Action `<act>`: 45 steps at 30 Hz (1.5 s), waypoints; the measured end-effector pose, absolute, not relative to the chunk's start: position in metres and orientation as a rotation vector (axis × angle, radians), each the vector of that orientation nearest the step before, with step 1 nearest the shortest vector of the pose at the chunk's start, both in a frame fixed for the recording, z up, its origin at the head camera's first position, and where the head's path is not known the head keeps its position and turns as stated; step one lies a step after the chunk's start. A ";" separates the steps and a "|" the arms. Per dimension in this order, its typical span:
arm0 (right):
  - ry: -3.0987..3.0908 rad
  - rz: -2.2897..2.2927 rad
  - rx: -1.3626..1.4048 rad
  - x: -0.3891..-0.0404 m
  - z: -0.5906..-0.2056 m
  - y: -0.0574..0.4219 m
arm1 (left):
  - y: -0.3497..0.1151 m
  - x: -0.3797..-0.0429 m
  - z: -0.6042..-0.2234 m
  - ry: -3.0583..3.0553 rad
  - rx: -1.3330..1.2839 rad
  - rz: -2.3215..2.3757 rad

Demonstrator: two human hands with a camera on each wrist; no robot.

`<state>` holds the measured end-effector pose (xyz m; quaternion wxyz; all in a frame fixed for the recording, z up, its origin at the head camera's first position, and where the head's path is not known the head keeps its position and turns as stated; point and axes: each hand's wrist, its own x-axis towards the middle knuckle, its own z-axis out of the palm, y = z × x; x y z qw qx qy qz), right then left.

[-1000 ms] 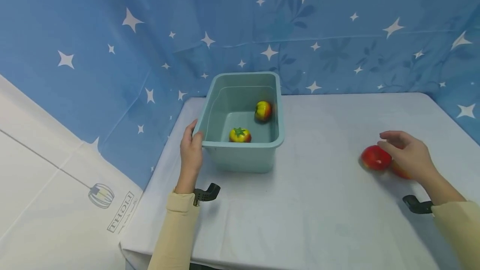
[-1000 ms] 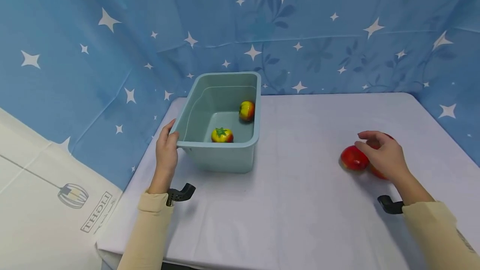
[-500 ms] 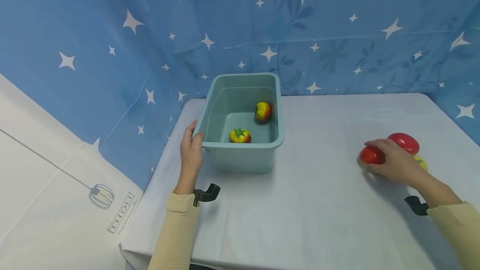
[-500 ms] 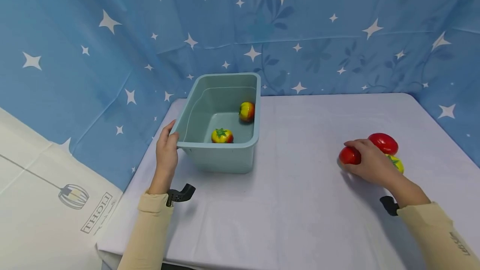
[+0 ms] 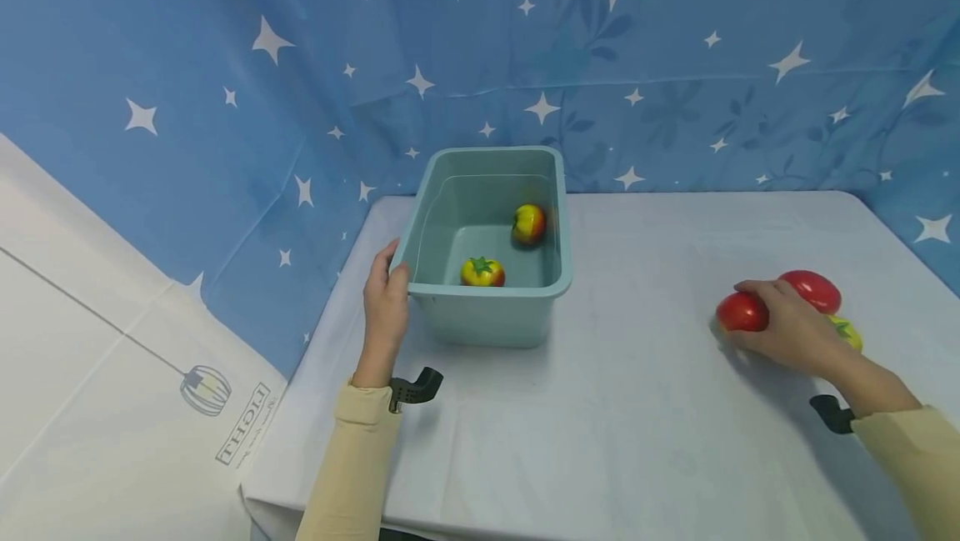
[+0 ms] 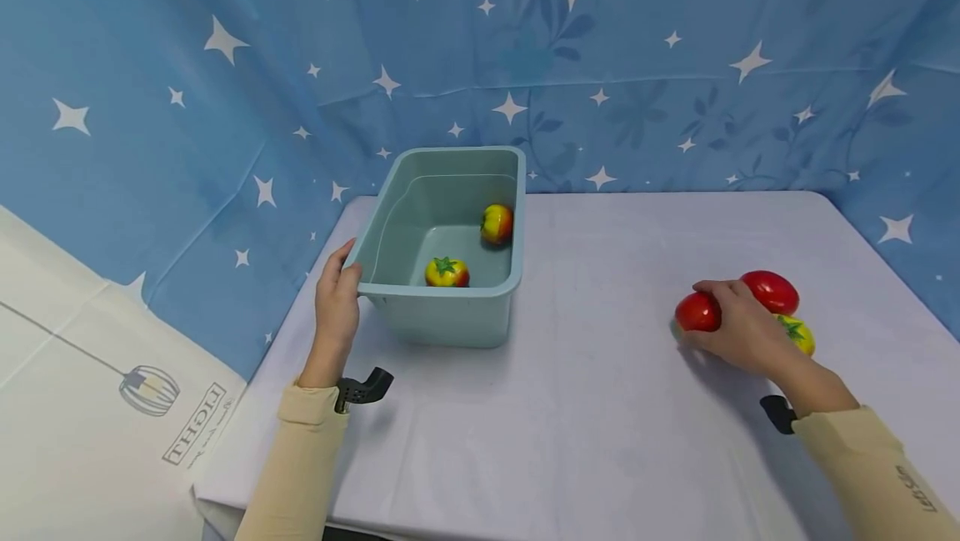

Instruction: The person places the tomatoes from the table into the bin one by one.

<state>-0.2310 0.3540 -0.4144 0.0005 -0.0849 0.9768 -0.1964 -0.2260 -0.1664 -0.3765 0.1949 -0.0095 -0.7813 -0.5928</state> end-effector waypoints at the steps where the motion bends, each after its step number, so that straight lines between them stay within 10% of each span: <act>1: 3.074 -0.641 -0.269 -0.232 -0.414 0.354 | -0.166 -0.226 -0.376 -2.191 -0.029 -1.660; 45: 2.919 -1.530 -0.334 -0.286 -0.335 0.191 | -0.165 -0.227 -0.376 -2.185 -0.020 -1.637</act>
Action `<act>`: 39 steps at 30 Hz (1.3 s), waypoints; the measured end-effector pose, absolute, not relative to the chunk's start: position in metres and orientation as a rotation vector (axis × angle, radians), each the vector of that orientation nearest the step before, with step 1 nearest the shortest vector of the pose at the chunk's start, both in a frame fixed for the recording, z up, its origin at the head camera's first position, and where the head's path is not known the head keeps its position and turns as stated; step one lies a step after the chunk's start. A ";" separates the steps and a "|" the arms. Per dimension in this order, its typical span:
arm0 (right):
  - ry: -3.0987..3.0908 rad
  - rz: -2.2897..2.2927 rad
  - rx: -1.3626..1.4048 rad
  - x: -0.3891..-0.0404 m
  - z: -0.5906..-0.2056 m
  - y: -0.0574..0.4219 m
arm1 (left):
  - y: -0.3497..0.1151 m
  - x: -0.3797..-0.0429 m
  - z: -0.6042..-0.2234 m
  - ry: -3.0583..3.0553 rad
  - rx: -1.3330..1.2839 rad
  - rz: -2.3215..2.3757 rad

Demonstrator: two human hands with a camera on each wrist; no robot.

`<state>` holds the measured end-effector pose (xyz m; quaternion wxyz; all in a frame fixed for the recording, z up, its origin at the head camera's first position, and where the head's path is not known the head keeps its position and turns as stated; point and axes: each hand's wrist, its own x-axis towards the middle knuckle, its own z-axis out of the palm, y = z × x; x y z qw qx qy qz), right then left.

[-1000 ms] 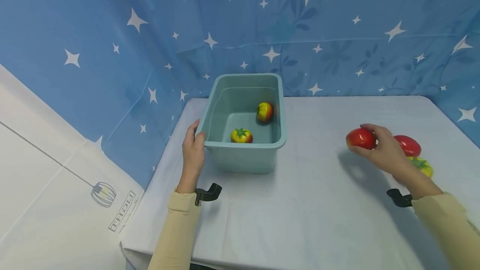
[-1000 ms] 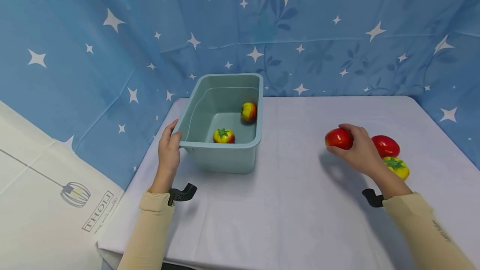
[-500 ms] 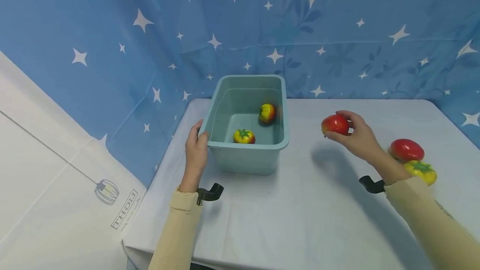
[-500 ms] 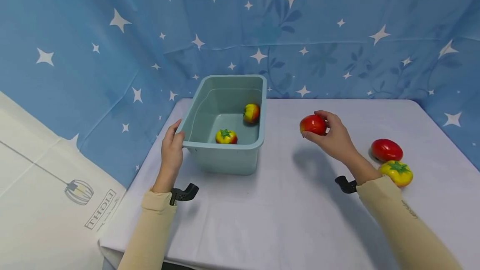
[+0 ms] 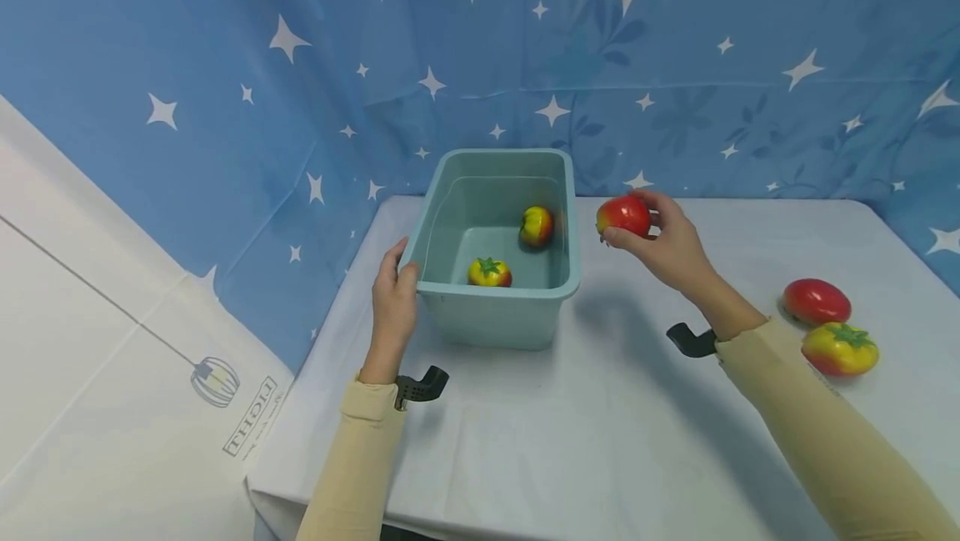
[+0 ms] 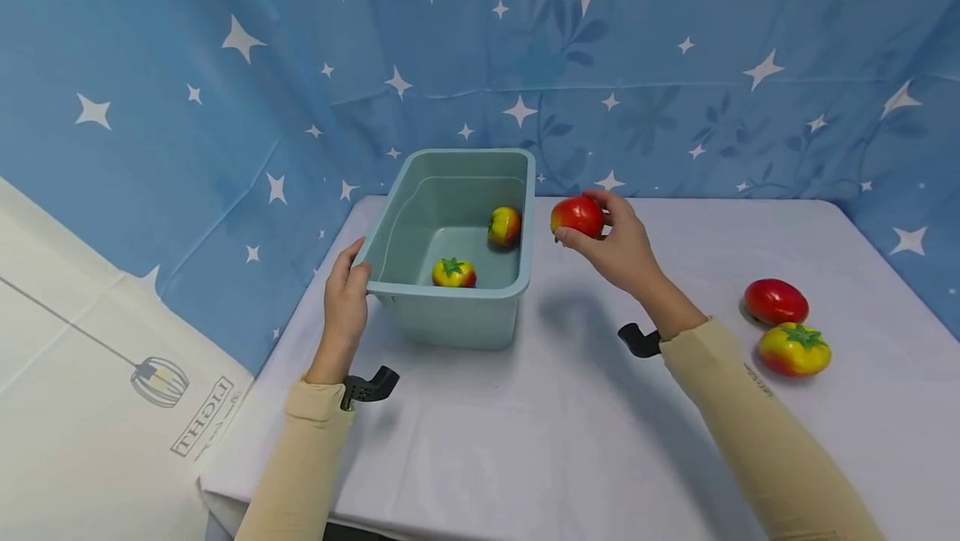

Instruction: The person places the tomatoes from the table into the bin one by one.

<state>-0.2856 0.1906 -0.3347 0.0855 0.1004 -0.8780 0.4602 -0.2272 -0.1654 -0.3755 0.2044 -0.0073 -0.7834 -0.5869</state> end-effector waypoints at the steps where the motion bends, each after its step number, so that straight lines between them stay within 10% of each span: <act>1: -2.610 1.375 0.309 -0.287 -0.332 0.186 | -0.166 -0.227 -0.376 -2.182 -0.021 -1.641; 39: -2.563 1.528 0.591 -0.300 -0.303 0.096 | -0.169 -0.229 -0.377 -2.180 -0.046 -1.675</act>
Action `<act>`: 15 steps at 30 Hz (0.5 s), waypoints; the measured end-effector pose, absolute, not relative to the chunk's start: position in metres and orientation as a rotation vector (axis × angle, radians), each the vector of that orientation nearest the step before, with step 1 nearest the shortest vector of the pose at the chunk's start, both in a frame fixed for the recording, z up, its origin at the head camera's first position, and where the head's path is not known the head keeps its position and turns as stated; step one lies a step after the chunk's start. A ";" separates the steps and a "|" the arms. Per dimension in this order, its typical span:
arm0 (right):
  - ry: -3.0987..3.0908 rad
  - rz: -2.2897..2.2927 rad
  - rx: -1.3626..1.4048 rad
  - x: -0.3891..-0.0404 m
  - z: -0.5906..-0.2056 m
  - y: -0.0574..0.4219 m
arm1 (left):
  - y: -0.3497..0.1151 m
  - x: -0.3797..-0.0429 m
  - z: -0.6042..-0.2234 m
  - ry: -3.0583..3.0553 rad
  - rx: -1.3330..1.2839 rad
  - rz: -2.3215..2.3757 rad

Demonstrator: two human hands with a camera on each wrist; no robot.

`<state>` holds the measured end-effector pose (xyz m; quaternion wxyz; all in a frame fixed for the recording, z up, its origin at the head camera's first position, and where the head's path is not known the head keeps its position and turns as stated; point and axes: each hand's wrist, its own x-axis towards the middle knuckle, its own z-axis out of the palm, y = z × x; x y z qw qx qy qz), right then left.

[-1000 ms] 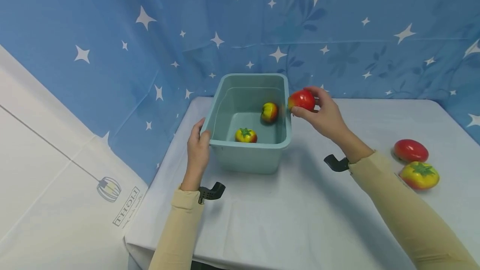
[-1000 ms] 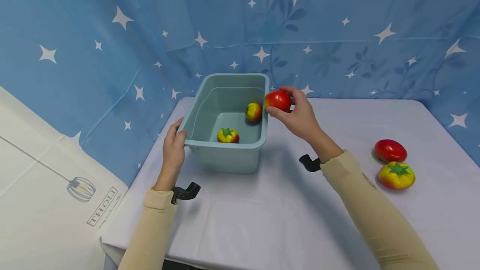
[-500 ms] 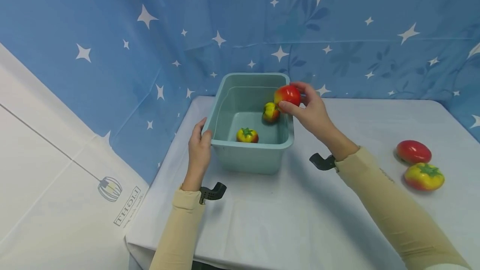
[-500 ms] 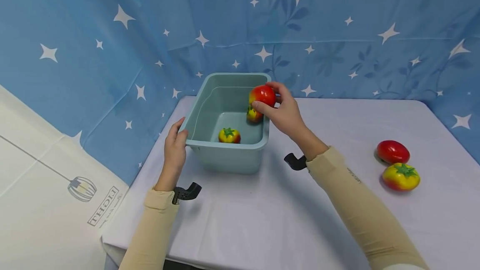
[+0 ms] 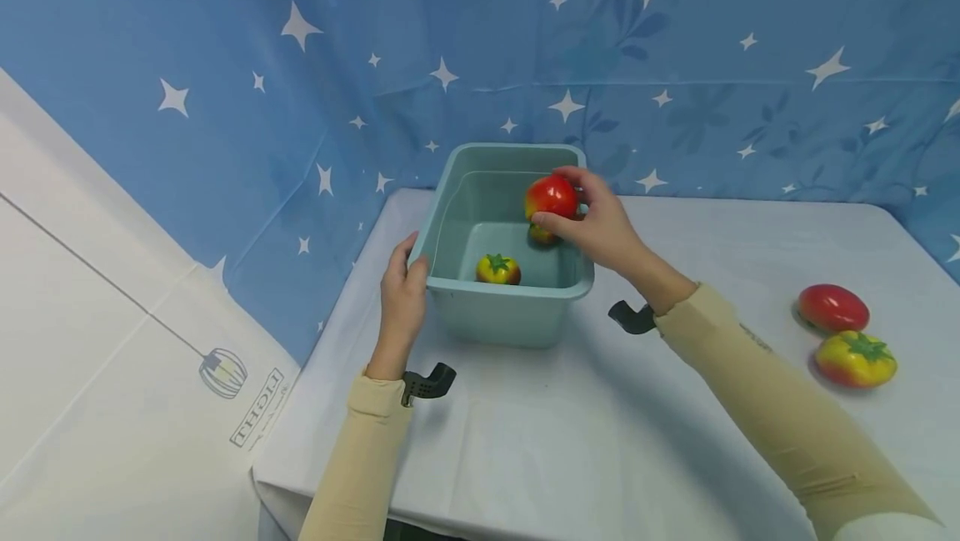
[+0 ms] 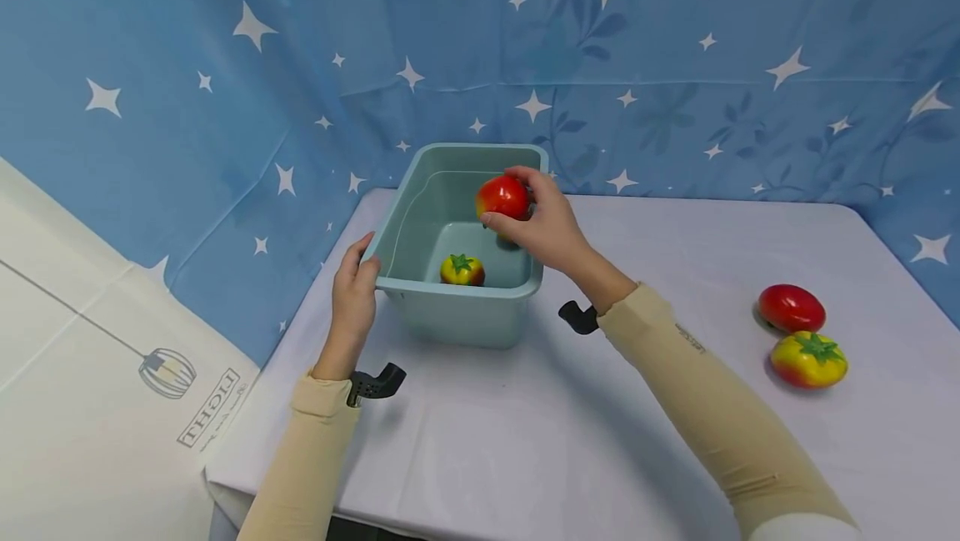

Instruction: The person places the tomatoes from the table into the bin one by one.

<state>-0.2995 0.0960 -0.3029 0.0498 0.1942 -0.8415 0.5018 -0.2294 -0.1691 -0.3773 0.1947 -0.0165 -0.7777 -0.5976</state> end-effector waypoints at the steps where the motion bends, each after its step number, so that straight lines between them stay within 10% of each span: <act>1: -2.562 1.519 0.605 -0.300 -0.303 0.095 | -0.169 -0.230 -0.377 -2.175 -0.047 -1.675; 15: -2.600 1.369 0.718 -0.303 -0.309 0.078 | -0.169 -0.231 -0.377 -2.166 -0.048 -1.669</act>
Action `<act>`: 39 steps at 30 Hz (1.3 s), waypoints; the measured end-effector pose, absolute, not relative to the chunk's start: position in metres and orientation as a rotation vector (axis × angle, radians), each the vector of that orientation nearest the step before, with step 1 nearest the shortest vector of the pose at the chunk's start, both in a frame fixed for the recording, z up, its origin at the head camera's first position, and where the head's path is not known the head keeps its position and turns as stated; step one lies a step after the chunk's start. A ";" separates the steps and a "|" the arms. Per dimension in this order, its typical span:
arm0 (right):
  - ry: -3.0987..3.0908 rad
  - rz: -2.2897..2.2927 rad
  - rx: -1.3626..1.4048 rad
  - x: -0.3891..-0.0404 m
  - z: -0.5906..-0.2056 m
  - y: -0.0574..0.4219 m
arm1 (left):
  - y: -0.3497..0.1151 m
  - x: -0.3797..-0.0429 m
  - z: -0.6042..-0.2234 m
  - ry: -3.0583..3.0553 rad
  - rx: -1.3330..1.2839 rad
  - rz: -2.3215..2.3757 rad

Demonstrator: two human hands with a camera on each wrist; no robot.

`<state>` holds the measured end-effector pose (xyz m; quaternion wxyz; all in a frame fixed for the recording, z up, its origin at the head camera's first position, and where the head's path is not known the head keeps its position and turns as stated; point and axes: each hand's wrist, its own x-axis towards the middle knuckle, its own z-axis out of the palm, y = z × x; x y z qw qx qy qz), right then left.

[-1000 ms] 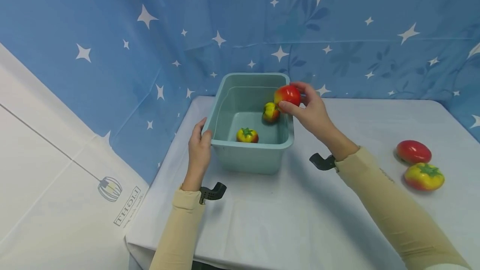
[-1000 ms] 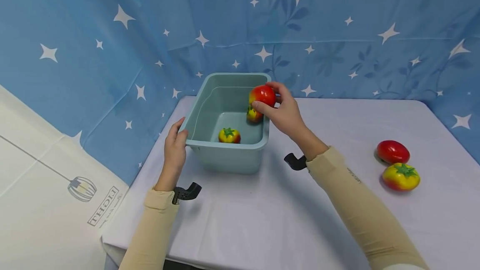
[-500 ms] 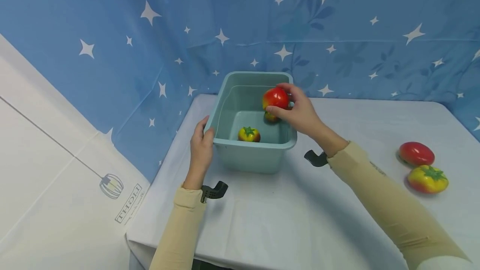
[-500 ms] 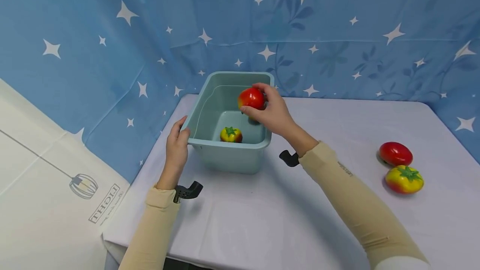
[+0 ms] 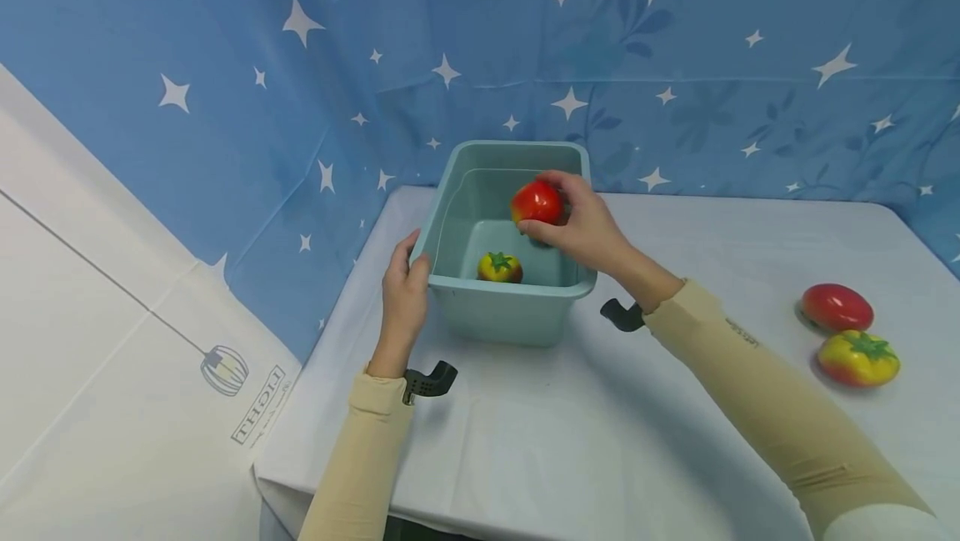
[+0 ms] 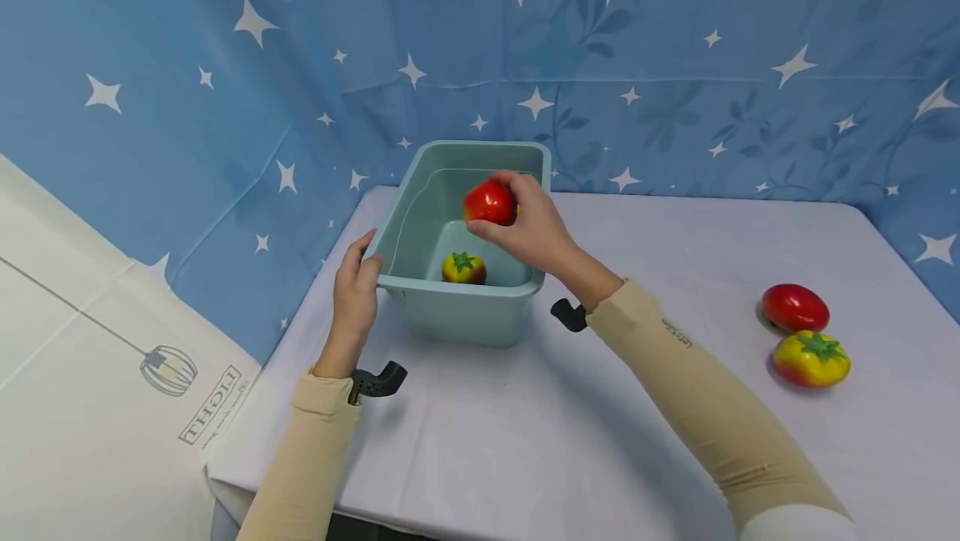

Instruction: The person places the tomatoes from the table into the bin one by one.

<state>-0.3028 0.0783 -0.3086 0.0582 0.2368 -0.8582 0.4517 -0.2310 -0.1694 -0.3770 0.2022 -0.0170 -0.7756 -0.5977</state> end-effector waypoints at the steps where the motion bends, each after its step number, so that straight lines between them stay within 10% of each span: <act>1: -2.618 1.330 0.729 -0.303 -0.308 0.078 | -0.169 -0.231 -0.377 -2.168 -0.048 -1.667; 39: -2.645 1.114 0.923 -0.293 -0.314 0.093 | -0.167 -0.228 -0.375 -2.209 -0.021 -1.634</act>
